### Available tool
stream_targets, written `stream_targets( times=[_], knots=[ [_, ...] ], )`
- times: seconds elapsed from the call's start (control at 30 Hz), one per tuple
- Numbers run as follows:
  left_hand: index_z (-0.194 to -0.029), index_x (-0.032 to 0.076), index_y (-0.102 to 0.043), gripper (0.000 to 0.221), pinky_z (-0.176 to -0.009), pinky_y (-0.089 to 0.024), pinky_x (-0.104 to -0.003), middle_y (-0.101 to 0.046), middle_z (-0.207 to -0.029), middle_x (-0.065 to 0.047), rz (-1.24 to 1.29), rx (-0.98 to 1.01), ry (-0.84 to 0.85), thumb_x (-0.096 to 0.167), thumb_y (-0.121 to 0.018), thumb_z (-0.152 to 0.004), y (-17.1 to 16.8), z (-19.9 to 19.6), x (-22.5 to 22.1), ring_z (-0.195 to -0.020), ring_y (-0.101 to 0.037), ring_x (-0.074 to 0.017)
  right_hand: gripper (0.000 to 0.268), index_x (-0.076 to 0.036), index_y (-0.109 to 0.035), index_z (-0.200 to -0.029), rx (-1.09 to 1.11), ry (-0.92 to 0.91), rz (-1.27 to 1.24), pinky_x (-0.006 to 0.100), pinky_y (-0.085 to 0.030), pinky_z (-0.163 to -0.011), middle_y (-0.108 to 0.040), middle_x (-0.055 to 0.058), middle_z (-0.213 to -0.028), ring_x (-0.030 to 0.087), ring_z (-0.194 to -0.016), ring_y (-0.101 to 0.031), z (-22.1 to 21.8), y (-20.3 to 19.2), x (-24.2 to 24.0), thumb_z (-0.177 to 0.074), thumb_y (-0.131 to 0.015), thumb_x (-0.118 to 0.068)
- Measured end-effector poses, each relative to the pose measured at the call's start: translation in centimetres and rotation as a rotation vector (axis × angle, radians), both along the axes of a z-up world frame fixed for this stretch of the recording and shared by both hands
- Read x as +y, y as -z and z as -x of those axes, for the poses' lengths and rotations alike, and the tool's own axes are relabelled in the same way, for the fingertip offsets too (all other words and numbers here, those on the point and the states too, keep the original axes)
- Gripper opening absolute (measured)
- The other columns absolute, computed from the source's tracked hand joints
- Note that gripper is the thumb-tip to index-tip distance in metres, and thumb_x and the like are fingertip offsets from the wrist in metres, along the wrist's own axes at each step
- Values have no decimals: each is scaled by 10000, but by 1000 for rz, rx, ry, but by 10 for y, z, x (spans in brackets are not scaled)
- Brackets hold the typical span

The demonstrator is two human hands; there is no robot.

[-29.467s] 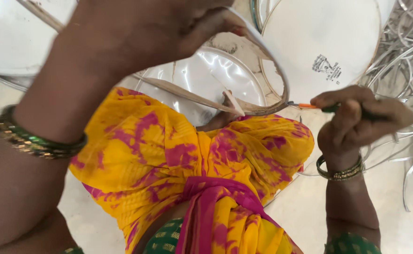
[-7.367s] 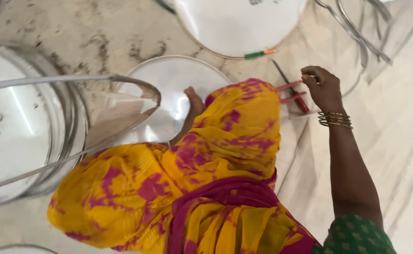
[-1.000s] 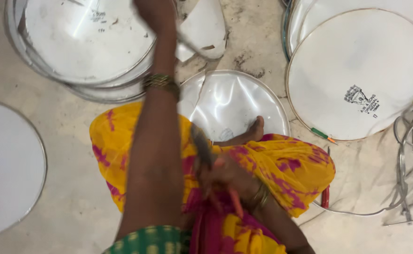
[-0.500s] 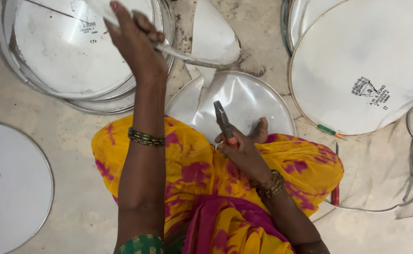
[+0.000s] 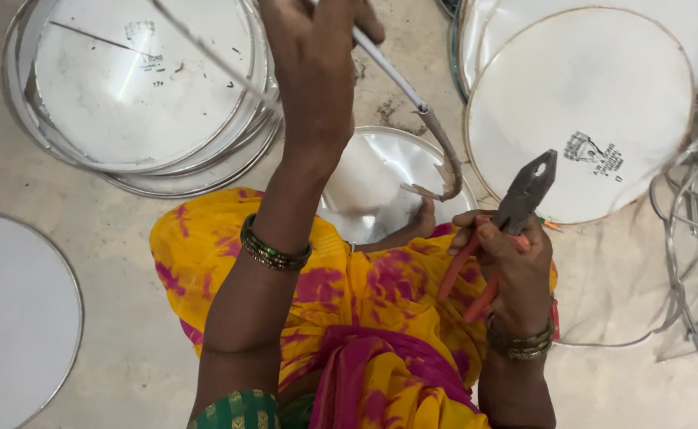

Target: The person assembles drum heads by fitting a plastic sheet over a metal ring, using a small orange tool to tuck the edges into a white plastic frame, and then using pliers to secure the components.

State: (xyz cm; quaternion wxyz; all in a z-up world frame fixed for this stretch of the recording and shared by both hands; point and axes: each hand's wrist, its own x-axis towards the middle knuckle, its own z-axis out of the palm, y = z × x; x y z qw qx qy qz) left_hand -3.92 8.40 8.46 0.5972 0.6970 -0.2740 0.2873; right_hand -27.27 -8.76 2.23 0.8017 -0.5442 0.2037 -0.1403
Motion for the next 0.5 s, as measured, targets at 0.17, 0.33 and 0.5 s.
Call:
stream_targets(
  times=[0.17, 0.33, 0.5],
  knots=[
    [-1455, -11, -198, 744, -865, -566, -376, -515, -1226, -182, 280, 388, 128, 160, -725, -959, 8, 17, -13, -1011, -565, -212, 219, 45, -547, -1167, 13, 29, -104, 411, -612, -759, -701, 235, -1091, 253, -869, -704, 17, 15, -13, -1002, -635, -69],
    [-1587, 61, 144, 1140, -1308, -169, -462, -77, -1641, -306, -91, 17, -383, 371, -781, -999, 18, 22, 2, -1537, -109, -334, 298, 35, -549, -1210, 87, 14, -207, 377, -600, -858, -672, 226, -1226, 231, -982, -685, 33, 28, -20, -943, -645, -55],
    [-1437, 116, -490, 781, -1162, -93, -760, -478, -1471, -275, -649, -50, -609, 625, -805, -936, 8, 1, 8, -1460, -248, -495, 365, 20, -580, -1268, 232, -59, -280, 379, -587, -832, -658, 188, -1220, 224, -1032, -685, 53, 42, -23, -914, -643, -43]
  ],
)
